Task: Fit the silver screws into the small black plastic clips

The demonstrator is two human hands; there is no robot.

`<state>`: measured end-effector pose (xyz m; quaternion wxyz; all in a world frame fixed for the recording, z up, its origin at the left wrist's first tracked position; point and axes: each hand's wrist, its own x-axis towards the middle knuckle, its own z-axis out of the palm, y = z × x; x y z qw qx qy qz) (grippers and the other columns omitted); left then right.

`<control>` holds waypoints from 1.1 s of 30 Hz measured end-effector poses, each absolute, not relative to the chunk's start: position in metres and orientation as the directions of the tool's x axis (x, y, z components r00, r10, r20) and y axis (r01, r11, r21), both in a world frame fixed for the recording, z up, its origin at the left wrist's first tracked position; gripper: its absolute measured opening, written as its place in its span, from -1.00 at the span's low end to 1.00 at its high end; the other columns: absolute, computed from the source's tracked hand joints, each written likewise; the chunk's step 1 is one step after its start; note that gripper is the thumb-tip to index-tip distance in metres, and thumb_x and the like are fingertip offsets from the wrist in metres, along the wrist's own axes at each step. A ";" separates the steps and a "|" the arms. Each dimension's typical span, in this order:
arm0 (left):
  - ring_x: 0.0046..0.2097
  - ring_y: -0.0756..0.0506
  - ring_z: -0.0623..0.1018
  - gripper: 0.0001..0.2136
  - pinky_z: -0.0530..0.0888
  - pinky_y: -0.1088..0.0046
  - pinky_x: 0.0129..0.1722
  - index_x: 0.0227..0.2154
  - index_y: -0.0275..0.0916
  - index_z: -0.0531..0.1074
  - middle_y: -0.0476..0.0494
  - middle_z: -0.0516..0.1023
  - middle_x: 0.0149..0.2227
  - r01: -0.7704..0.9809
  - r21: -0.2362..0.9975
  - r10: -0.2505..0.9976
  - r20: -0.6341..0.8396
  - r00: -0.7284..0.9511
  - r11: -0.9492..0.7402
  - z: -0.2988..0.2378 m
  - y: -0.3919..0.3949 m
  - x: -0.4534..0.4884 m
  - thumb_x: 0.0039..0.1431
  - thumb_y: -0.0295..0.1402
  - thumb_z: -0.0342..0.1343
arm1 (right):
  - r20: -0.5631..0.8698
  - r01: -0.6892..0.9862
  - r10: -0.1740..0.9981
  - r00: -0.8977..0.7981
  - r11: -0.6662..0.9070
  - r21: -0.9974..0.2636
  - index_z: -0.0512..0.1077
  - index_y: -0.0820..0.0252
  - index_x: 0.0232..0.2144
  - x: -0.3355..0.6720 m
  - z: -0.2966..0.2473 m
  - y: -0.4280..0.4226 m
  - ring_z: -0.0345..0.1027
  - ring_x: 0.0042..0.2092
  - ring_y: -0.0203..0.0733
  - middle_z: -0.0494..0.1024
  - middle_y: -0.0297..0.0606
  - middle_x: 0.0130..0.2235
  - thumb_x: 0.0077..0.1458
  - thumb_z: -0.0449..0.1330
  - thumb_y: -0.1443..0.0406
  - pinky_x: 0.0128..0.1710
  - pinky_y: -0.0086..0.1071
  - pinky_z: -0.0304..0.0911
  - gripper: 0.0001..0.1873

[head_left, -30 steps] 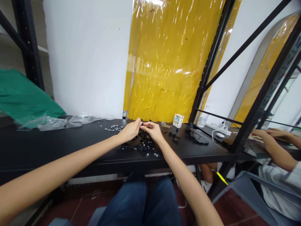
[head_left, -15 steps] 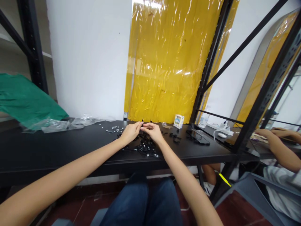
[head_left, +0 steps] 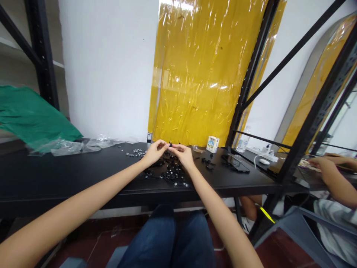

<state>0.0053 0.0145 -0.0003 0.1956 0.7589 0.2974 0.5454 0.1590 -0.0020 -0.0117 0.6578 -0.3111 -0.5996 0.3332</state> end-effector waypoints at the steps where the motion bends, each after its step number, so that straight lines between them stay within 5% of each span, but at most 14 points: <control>1: -0.35 -0.06 0.49 -0.69 0.42 0.41 -0.29 -0.41 -0.26 0.36 -0.06 0.49 -0.42 0.220 0.632 0.669 0.708 0.227 -0.743 -0.001 0.016 0.005 0.05 -0.06 0.08 | 0.576 -0.078 0.815 0.062 0.579 -0.811 0.54 0.25 -0.36 0.159 -0.010 -0.004 0.52 -0.24 -0.06 0.63 -0.19 -0.32 -0.31 0.39 0.19 -0.10 -0.21 0.38 -0.62; 13: -0.36 -0.06 0.50 -0.70 0.44 0.42 -0.31 -0.41 -0.26 0.38 -0.07 0.51 -0.42 0.244 0.619 0.666 0.695 0.271 -0.746 0.002 0.013 -0.002 0.07 -0.08 0.08 | 0.584 -0.062 0.811 0.022 0.584 -0.809 0.54 0.25 -0.36 0.158 -0.012 -0.004 0.51 -0.23 -0.08 0.63 -0.19 -0.31 -0.32 0.39 0.17 -0.10 -0.22 0.37 -0.60; 22: -0.36 -0.05 0.38 -0.79 0.33 0.41 -0.28 -0.35 -0.20 0.20 -0.01 0.32 -0.43 0.448 0.326 0.525 0.722 0.450 -0.833 0.008 -0.002 -0.003 0.28 -0.19 -0.22 | 0.593 -0.090 0.805 -0.007 0.590 -0.802 0.54 0.22 -0.38 0.157 -0.013 -0.006 0.50 -0.22 -0.08 0.63 -0.24 -0.30 -0.34 0.39 0.14 -0.06 -0.20 0.36 -0.60; 33: -0.36 -0.05 0.36 -0.76 0.27 0.43 -0.31 -0.37 -0.19 0.17 0.02 0.29 -0.44 0.444 0.369 0.567 0.655 0.499 -0.817 0.017 -0.005 -0.006 0.29 -0.19 -0.28 | 0.565 -0.149 0.825 -0.016 0.557 -0.817 0.56 0.21 -0.37 0.156 -0.009 -0.009 0.51 -0.29 -0.12 0.63 -0.27 -0.34 -0.32 0.39 0.17 -0.09 -0.20 0.37 -0.63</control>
